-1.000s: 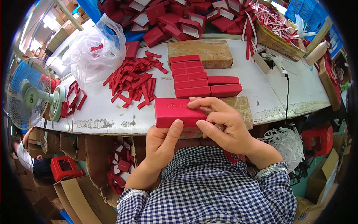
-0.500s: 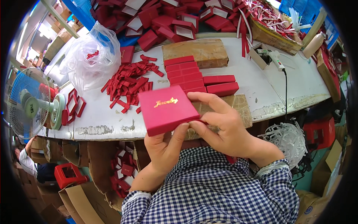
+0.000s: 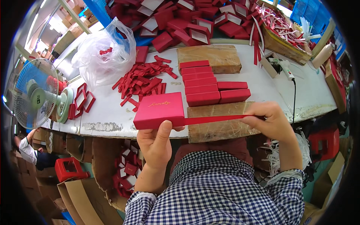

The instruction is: Applying adhesive strips and ribbons to jewelry boxes and stacking them.

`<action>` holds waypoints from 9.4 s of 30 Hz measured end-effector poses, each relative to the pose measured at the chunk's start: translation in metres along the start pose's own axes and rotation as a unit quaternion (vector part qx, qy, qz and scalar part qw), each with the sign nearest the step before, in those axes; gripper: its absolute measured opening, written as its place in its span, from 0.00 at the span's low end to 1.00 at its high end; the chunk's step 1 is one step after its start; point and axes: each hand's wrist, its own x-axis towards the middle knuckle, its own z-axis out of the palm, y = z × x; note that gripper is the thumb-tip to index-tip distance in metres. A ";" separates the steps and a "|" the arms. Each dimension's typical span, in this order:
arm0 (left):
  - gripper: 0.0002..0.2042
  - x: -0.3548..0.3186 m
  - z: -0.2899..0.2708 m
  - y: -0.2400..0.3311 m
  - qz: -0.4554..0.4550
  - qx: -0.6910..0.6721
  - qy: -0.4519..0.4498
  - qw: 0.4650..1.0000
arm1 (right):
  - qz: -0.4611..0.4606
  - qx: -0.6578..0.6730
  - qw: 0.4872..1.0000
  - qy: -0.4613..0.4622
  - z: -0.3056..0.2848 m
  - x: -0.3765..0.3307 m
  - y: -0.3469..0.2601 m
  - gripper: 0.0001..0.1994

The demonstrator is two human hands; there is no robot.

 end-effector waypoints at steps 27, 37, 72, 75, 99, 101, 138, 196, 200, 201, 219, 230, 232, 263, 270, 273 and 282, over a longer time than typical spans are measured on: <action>0.24 -0.031 0.005 -0.021 -0.259 -0.569 -0.078 0.777 | -0.087 0.466 0.879 -0.055 0.063 0.030 0.030 0.10; 0.19 -0.023 0.011 -0.028 -0.058 -0.061 -0.081 0.993 | -0.006 0.080 0.991 0.105 0.052 0.018 0.005 0.25; 0.16 -0.024 -0.009 -0.026 -0.114 -0.236 -0.047 0.964 | 0.041 0.188 0.976 0.102 0.048 0.015 0.027 0.08; 0.20 -0.024 -0.009 -0.026 -0.159 -0.304 -0.084 0.935 | 0.078 0.291 0.949 0.093 0.054 0.017 0.030 0.06; 0.31 -0.045 0.013 -0.018 -0.388 -0.420 0.058 0.818 | -0.141 -0.071 0.984 0.085 0.059 0.018 -0.006 0.41; 0.35 -0.058 0.008 -0.029 -0.430 -0.497 0.030 0.753 | -0.173 -0.116 0.976 0.065 0.060 0.021 -0.006 0.47; 0.46 0.066 -0.012 -0.099 -0.081 0.259 -0.221 0.937 | 0.223 0.316 0.902 -0.194 -0.030 0.118 0.132 0.16; 0.35 0.038 0.070 -0.029 -0.170 -0.030 -0.215 0.961 | -0.021 0.404 0.903 0.145 0.003 0.019 0.026 0.14; 0.22 0.021 0.061 -0.042 -0.314 -0.284 -0.243 0.873 | 0.004 0.394 0.917 0.067 -0.002 0.014 0.027 0.15; 0.24 0.016 0.066 -0.039 -0.290 -0.277 -0.258 0.879 | -0.016 0.358 0.932 0.052 -0.001 0.015 0.026 0.15; 0.09 -0.028 0.014 0.029 -0.380 -0.047 -0.253 0.888 | 0.050 -0.445 0.893 0.039 -0.031 0.062 0.180 0.13; 0.14 -0.020 0.029 0.022 -0.321 -0.070 -0.218 0.919 | -0.079 -0.466 0.875 0.105 -0.044 0.058 0.208 0.06; 0.14 -0.019 0.024 0.017 -0.309 -0.094 -0.205 0.924 | -0.068 -0.432 0.883 0.169 -0.044 0.051 0.203 0.05; 0.08 -0.006 0.016 0.013 -0.012 0.209 -0.178 0.962 | -0.042 0.253 0.966 -0.008 0.072 0.012 -0.016 0.01; 0.07 -0.008 0.007 0.014 0.003 0.202 -0.197 0.959 | -0.014 0.306 0.951 -0.025 0.082 0.014 -0.015 0.01; 0.07 -0.011 0.005 0.012 -0.004 0.196 -0.200 0.960 | -0.018 0.321 0.946 -0.037 0.084 0.015 -0.013 0.01; 0.05 -0.008 0.010 0.015 -0.004 0.188 -0.189 0.964 | 0.021 0.354 0.933 0.060 0.087 0.012 -0.019 0.03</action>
